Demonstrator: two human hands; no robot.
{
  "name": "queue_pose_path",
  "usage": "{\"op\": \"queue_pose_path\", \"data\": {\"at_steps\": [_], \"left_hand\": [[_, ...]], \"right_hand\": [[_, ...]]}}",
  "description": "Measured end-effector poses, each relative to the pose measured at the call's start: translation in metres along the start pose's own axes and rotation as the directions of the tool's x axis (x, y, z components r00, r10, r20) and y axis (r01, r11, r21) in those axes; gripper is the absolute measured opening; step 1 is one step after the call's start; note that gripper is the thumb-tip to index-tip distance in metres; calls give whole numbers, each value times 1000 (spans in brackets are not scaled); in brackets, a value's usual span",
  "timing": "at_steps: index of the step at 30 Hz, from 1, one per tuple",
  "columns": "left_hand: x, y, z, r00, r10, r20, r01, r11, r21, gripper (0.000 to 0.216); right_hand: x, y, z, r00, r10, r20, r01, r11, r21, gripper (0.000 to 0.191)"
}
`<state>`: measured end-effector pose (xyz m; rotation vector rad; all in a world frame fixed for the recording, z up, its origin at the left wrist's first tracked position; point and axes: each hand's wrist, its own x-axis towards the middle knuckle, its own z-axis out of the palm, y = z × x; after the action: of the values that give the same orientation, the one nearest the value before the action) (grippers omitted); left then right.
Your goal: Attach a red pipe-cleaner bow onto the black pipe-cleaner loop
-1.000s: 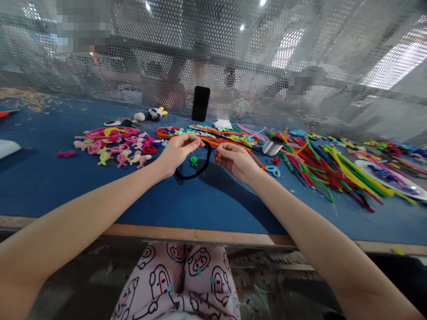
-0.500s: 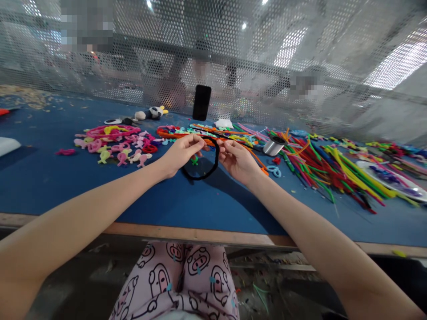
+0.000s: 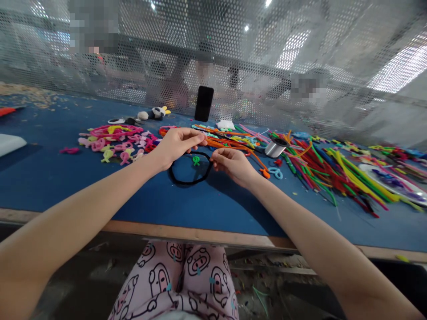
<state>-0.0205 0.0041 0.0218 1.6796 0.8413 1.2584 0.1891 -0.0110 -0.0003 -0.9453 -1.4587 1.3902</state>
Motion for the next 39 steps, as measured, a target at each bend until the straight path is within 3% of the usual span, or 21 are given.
{"op": "queue_pose_path", "data": {"at_steps": [9, 20, 33, 37, 39], "left_hand": [[-2, 1, -2, 994, -67, 90, 66, 998, 15, 29], [-5, 4, 3, 998, 27, 65, -34, 994, 103, 35], [-9, 2, 18, 980, 163, 117, -185, 960, 210, 29], [-8, 2, 16, 982, 125, 144, -152, 968, 202, 28], [-6, 3, 12, 993, 44, 111, -67, 974, 218, 30]], "right_hand": [[-2, -2, 0, 999, 32, -37, -30, 998, 49, 40], [-5, -5, 7, 999, 39, -22, -39, 999, -27, 30], [-11, -6, 19, 989, 89, 121, -80, 994, -79, 27], [-11, -5, 19, 983, 77, 167, -64, 994, -85, 26], [-10, -5, 17, 984, 73, 160, -60, 995, -82, 27]]}}
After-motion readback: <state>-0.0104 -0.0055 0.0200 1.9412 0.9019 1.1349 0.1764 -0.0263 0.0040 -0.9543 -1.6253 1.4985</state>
